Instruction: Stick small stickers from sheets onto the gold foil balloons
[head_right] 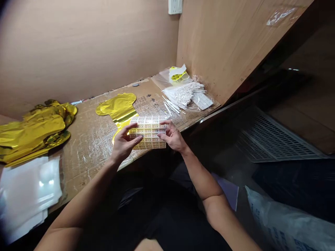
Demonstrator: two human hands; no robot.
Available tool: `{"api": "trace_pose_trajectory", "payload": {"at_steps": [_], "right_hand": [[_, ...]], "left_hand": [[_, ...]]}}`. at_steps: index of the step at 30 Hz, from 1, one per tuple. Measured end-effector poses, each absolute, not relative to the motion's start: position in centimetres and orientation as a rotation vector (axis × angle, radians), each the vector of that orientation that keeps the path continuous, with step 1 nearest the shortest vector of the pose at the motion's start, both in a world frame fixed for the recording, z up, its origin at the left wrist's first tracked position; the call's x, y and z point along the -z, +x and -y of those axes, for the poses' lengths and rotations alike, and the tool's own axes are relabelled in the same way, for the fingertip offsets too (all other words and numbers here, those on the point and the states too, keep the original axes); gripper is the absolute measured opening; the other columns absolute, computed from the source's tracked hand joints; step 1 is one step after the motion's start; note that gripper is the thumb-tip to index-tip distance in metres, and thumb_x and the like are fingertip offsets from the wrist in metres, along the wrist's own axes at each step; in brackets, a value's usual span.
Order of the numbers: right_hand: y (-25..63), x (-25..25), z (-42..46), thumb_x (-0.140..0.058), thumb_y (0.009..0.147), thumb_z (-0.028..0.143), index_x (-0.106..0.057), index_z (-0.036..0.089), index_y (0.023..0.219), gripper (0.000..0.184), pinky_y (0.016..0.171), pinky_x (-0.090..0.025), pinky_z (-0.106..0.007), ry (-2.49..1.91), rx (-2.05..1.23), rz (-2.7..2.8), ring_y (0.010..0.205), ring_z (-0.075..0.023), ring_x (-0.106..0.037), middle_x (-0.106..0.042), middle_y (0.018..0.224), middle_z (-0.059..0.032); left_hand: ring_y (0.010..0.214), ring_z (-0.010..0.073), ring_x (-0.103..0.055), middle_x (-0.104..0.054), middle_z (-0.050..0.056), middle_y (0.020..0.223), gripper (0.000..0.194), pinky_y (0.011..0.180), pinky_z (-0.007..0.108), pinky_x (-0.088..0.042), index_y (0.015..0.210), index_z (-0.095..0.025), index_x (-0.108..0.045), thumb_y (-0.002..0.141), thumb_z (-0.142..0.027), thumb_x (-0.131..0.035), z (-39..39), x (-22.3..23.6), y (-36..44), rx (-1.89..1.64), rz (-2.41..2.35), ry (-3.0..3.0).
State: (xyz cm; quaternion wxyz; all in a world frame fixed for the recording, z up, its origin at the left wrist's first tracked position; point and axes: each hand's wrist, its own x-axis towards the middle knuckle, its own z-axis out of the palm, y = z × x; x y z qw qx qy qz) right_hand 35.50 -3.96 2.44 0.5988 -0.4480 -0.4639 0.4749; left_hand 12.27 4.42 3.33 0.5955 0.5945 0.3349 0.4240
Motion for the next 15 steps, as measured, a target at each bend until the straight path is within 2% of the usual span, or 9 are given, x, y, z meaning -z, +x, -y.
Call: {"api": "trace_pose_trajectory", "payload": {"at_steps": [5, 8, 9, 10, 12, 14, 15], "right_hand": [[34.0, -3.2, 3.6, -0.085, 0.084, 0.038, -0.076, 0.021, 0.112, 0.034, 0.085, -0.063, -0.035, -1.116, -1.061, 1.038, 0.089, -0.0199, -0.078, -0.080, 0.100, -0.0047], [33.9, -3.7, 4.0, -0.085, 0.084, 0.038, -0.079, 0.020, 0.106, 0.029, 0.082, -0.063, -0.035, -1.121, -1.118, 1.067, 0.083, -0.0193, -0.076, -0.080, 0.093, -0.0046], [33.9, -3.8, 4.1, -0.085, 0.084, 0.038, -0.079, 0.020, 0.105, 0.028, 0.080, -0.063, -0.035, -1.122, -1.145, 1.073, 0.082, -0.0192, -0.076, -0.080, 0.092, -0.0044], [33.8, -4.0, 4.1, -0.084, 0.085, 0.038, -0.079, 0.020, 0.105, 0.028, 0.079, -0.062, -0.035, -1.128, -1.170, 1.083, 0.082, -0.0192, -0.075, -0.079, 0.092, -0.0044], [33.7, -4.4, 4.0, -0.081, 0.087, 0.039, -0.080, 0.021, 0.105, 0.025, 0.079, -0.061, -0.035, -1.179, -1.146, 1.137, 0.083, -0.0195, -0.073, -0.078, 0.092, -0.0047], [33.8, -4.9, 3.7, -0.081, 0.086, 0.037, -0.082, 0.022, 0.102, 0.022, 0.080, -0.059, -0.034, -1.293, -0.937, 1.238, 0.092, -0.0211, -0.070, -0.074, 0.097, -0.0061], [33.9, -5.1, 3.4, -0.082, 0.086, 0.037, -0.082, 0.022, 0.099, 0.019, 0.081, -0.057, -0.033, -1.347, -0.804, 1.293, 0.097, -0.0219, -0.069, -0.073, 0.101, -0.0068]], "left_hand": [[0.108, 0.0266, -0.074, -0.073, 0.013, 0.124, 0.065, 0.096, 0.044, -0.064, 0.132, -0.021, -0.069, 0.076, -0.046, -0.093, -4.5, -4.0, 10.5, -1.037, -0.856, 1.490], [0.131, 0.0324, -0.063, -0.065, 0.014, 0.140, 0.074, 0.105, 0.046, -0.059, 0.134, -0.024, -0.071, 0.068, -0.046, -0.098, -5.2, -5.0, 9.0, -1.073, -0.953, 1.767], [0.132, 0.0329, -0.062, -0.066, 0.014, 0.140, 0.069, 0.105, 0.045, -0.058, 0.129, -0.024, -0.075, 0.068, -0.046, -0.098, -5.4, -5.3, 8.7, -1.039, -0.931, 1.827], [0.127, 0.0322, -0.065, -0.070, 0.014, 0.132, 0.058, 0.101, 0.044, -0.059, 0.120, -0.022, -0.078, 0.071, -0.047, -0.096, -5.5, -5.5, 8.5, -0.978, -0.885, 1.839], [0.099, 0.0267, -0.073, -0.077, 0.011, 0.102, 0.035, 0.085, 0.037, -0.060, 0.097, -0.019, -0.081, 0.080, -0.049, -0.089, -5.8, -5.7, 8.5, -0.863, -0.794, 1.749], [0.073, 0.0199, -0.068, -0.074, 0.007, 0.079, 0.032, 0.069, 0.032, -0.056, 0.080, -0.017, -0.078, 0.082, -0.047, -0.087, -6.0, -5.7, 8.9, -0.820, -0.766, 1.640], [0.068, 0.0179, -0.066, -0.073, 0.005, 0.075, 0.032, 0.066, 0.030, -0.055, 0.079, -0.017, -0.077, 0.080, -0.046, -0.089, -6.2, -5.7, 9.1, -0.828, -0.764, 1.605]]}}
